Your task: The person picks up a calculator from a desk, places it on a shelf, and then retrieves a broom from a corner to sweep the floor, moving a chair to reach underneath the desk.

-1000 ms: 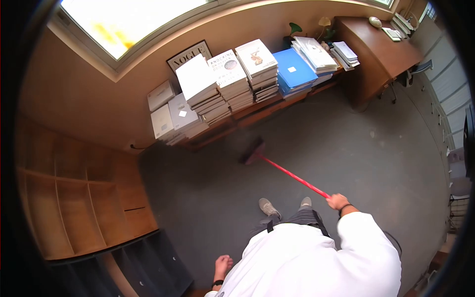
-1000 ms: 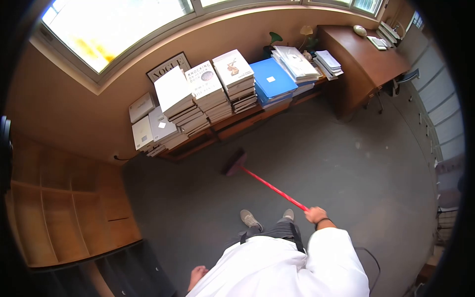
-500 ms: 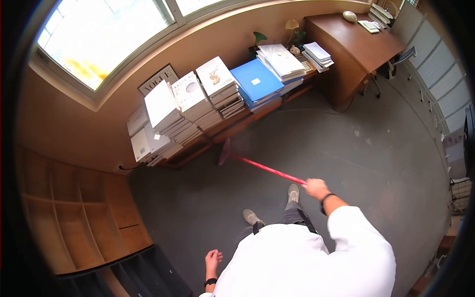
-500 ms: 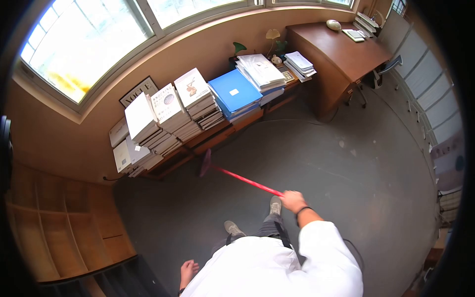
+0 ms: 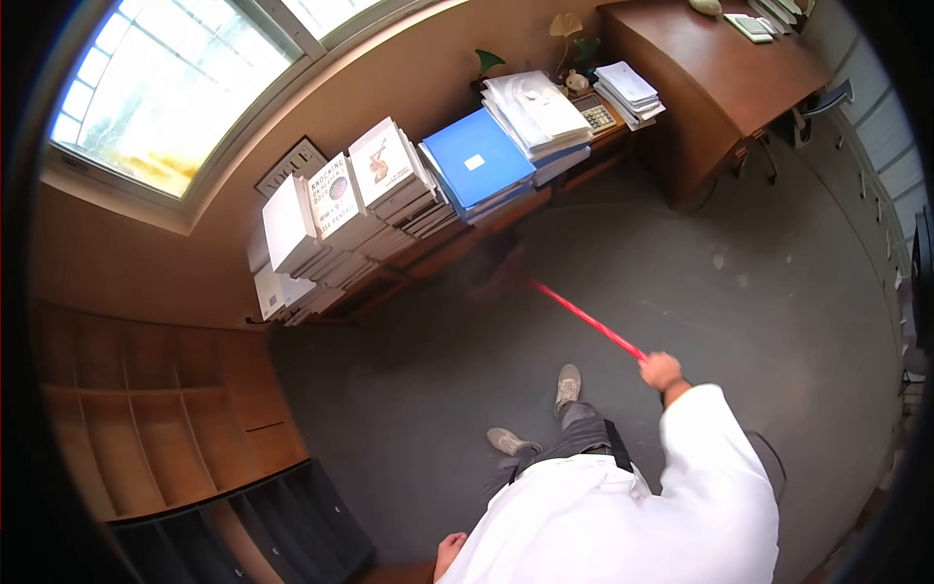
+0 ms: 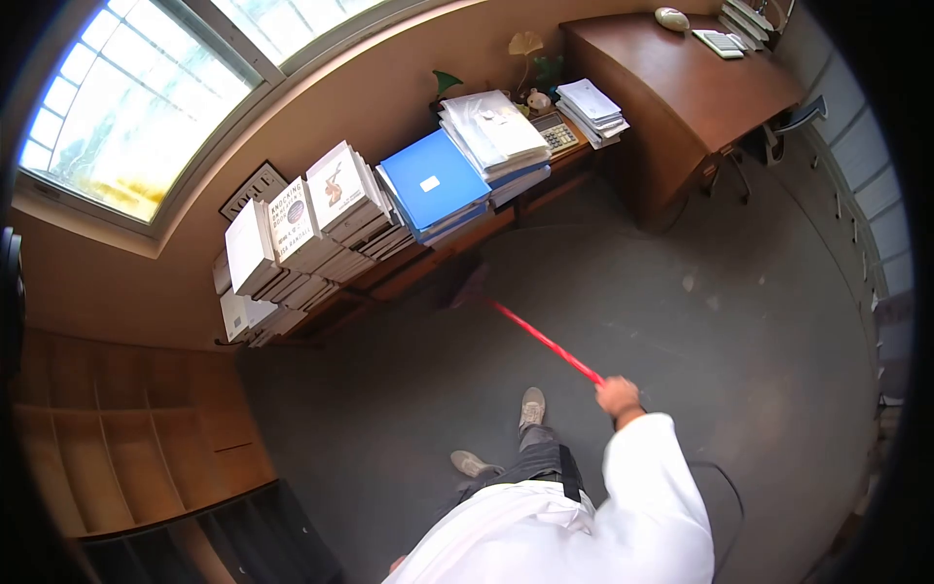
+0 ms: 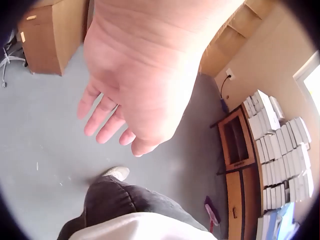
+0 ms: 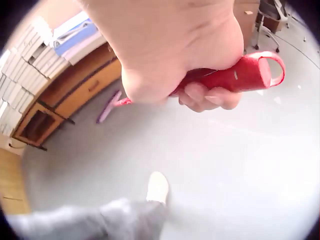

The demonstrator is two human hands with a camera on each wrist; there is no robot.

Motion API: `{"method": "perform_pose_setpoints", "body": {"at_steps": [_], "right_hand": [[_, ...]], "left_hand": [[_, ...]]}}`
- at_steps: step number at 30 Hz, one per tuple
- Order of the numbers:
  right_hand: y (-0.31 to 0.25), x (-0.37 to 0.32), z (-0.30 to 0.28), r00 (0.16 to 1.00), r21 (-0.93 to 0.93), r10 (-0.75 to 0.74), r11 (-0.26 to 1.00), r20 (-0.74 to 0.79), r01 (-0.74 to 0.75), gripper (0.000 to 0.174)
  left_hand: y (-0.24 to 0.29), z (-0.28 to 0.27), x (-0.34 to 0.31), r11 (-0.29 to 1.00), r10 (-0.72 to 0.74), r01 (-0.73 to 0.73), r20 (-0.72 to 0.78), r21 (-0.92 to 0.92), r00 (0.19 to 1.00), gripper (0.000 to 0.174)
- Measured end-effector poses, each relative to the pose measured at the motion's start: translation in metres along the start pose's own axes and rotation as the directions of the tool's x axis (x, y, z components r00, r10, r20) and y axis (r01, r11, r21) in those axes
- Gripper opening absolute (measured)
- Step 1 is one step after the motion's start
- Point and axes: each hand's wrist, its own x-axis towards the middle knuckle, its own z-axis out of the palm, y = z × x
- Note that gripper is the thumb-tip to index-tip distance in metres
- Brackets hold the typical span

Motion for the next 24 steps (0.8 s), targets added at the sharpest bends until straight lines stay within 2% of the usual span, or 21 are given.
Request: {"method": "perform_pose_setpoints", "body": {"at_steps": [1,2,3,4,6,8,10,12,14,16,17,18,19,20,21,22,24], "right_hand": [[0.031,-0.027,0.011,0.998,0.003,0.055,0.998,0.022,-0.055,0.043],[0.060,-0.058,0.022,0.994,0.034,0.103,0.994,0.044,-0.104,0.044],[0.106,-0.077,0.057,0.995,0.027,0.077,0.997,0.067,-0.079,0.045],[0.101,-0.119,0.026,0.968,0.057,0.213,0.973,0.134,-0.222,0.047],[0.124,-0.166,0.016,0.938,-0.022,0.311,0.950,0.155,-0.311,0.048],[0.139,-0.183,0.012,0.937,-0.022,0.327,0.945,0.120,-0.326,0.050],[0.139,-0.185,0.004,0.954,-0.026,0.277,0.961,0.117,-0.276,0.051],[0.123,-0.167,0.000,0.978,-0.011,0.194,0.981,0.072,-0.194,0.050],[0.082,-0.134,-0.006,0.996,0.064,0.053,0.996,0.068,-0.058,0.048],[0.040,-0.073,0.018,0.997,0.113,-0.071,0.991,0.042,0.066,0.043],[0.034,-0.013,0.070,0.969,0.080,-0.246,0.965,-0.033,0.248,0.038],[-0.006,0.014,0.055,0.942,0.036,-0.334,0.942,-0.012,0.334,0.035],[-0.039,0.042,0.055,0.985,0.130,-0.170,0.977,-0.019,0.171,0.036],[-0.073,0.045,0.024,0.995,0.137,-0.095,0.986,-0.022,0.098,0.036],[-0.089,0.064,0.013,0.995,0.126,-0.096,0.987,-0.031,0.099,0.037],[-0.100,0.079,0.003,0.995,0.111,-0.095,0.989,-0.039,0.099,0.039],[-0.111,0.090,-0.035,1.000,0.024,0.002,1.000,0.018,-0.002,0.041]], "left_hand": [[-0.001,0.006,0.009,0.978,-0.036,0.043,0.035,-0.202,0.999,0.025],[0.015,0.011,0.006,0.978,-0.036,0.043,0.034,-0.206,0.999,0.025],[0.049,0.017,0.002,0.983,-0.017,0.023,0.031,-0.183,0.999,0.025],[0.083,0.022,0.007,0.987,0.011,-0.006,0.029,-0.159,1.000,0.027],[0.120,0.034,0.019,0.981,0.056,-0.050,0.029,-0.187,0.998,0.027],[0.149,0.044,0.024,0.973,0.090,-0.082,0.028,-0.216,0.996,0.028],[0.172,0.052,0.025,0.965,0.198,-0.192,0.020,-0.178,0.980,0.028],[0.173,0.055,0.029,0.959,0.212,-0.203,0.025,-0.200,0.977,0.028],[0.163,0.053,0.032,0.965,0.185,-0.180,0.008,-0.191,0.983,0.027],[0.147,0.047,0.024,0.966,0.168,-0.168,-0.019,-0.196,0.986,0.027],[0.136,0.043,0.020,0.971,0.129,-0.133,-0.029,-0.197,0.991,0.026],[0.121,0.039,0.014,0.976,0.090,-0.096,-0.038,-0.194,0.995,0.025],[0.106,0.035,0.009,0.979,0.108,-0.112,-0.031,-0.169,0.994,0.024],[0.087,0.027,0.005,0.982,0.129,-0.130,-0.021,-0.135,0.991,0.024],[0.048,0.022,0.018,0.973,0.113,-0.116,-0.029,-0.198,0.993,0.023],[0.051,0.017,0.004,0.969,0.045,-0.056,-0.048,-0.240,0.998,0.024],[0.037,0.012,-0.006,0.963,-0.011,-0.003,-0.051,-0.268,0.999,0.025]]}}
